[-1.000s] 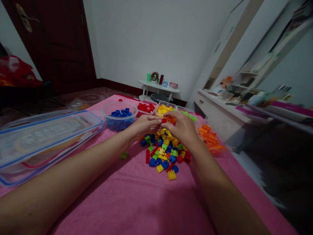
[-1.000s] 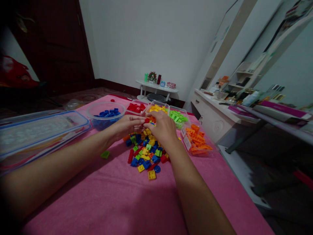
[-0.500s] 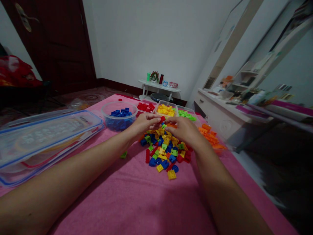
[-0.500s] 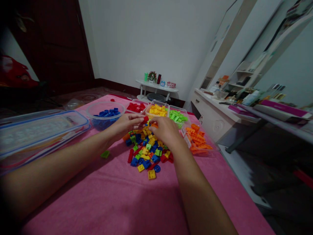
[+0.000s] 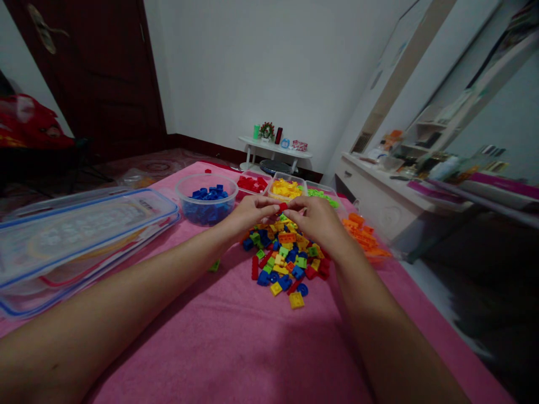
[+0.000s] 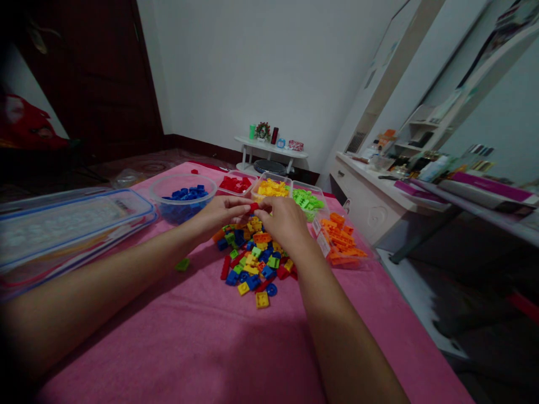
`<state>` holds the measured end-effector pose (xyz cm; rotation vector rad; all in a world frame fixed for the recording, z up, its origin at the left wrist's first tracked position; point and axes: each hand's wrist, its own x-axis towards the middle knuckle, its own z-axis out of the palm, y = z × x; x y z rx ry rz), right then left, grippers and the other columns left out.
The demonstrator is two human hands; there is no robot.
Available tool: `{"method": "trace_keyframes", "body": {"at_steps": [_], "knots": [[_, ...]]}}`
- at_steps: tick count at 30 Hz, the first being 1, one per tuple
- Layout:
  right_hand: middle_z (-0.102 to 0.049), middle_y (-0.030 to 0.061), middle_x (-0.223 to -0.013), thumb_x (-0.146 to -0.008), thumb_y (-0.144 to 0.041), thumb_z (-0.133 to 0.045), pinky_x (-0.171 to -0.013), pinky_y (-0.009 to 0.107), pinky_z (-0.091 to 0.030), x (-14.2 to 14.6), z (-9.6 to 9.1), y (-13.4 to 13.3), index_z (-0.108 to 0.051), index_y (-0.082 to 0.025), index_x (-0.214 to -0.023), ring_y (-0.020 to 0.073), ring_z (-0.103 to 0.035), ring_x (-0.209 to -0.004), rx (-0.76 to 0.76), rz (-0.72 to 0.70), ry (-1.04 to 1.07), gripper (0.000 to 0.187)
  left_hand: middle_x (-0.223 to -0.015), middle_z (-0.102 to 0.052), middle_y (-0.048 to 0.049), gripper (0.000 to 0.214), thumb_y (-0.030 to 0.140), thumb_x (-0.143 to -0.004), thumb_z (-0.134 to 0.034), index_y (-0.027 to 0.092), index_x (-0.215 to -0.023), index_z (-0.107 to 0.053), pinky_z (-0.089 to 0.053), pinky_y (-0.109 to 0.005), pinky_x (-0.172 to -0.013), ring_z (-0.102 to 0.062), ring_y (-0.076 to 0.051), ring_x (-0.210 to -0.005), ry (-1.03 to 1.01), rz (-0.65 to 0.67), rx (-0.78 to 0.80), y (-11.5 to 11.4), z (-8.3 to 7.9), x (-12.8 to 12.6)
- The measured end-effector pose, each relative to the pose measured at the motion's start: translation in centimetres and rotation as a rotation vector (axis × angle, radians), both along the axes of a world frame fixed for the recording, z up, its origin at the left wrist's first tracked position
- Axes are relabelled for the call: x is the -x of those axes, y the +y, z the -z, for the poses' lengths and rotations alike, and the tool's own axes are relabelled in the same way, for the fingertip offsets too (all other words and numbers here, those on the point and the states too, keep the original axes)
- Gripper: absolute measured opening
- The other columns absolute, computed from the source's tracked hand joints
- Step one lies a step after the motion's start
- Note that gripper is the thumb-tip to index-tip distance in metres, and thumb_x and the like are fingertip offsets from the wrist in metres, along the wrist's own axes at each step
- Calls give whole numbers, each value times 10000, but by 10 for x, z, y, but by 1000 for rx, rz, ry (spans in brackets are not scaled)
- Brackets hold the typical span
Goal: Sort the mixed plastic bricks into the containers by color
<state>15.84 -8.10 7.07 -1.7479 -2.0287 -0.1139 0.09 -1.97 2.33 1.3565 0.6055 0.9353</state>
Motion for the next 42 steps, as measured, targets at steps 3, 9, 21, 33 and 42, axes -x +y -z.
{"method": "trace_keyframes", "body": {"at_steps": [3, 9, 21, 33, 42], "knots": [[-706, 34, -802, -792, -317, -577, -587, 259, -410, 2, 0, 0, -713, -228, -891, 163, -605, -692, -26, -3, 12, 190, -834, -698, -67, 343, 300, -662, -740, 122, -953, -701, -489, -236, -675, -605, -105, -696, -1, -21, 4, -1, -1, 0], [-711, 36, -848, -781, -306, -597, -597, 259, -428, 4, 1, -1, -703, -219, -922, 163, -617, -706, -79, -22, 52, 196, -822, -693, -56, 323, 311, -669, -733, 128, -934, -705, -484, -227, -690, -601, -96, -693, -7, -10, -9, 0, 0, 0], [-712, 27, -868, -771, -323, -619, -649, 276, -448, 6, 2, -1, -699, -222, -935, 172, -632, -753, -156, -58, 100, 209, -817, -686, -56, 275, 255, -692, -706, 121, -933, -704, -473, -224, -667, -587, -93, -678, 8, -42, -21, -2, -3, -1], [-714, 18, -851, -762, -269, -623, -688, 280, -457, 7, 3, 0, -705, -221, -897, 170, -635, -767, -187, -90, 130, 165, -725, -665, -37, 293, 262, -684, -704, 108, -933, -697, -391, -199, -556, -519, -67, -557, 44, -46, -59, -4, -4, -2], [-712, 22, -824, -753, -251, -632, -672, 277, -453, 6, 3, 0, -700, -209, -858, 169, -632, -751, -195, -110, 130, 133, -707, -655, -29, 254, 238, -698, -684, 123, -923, -702, -392, -203, -563, -507, -69, -560, 54, -47, -71, -4, -3, -2]]}}
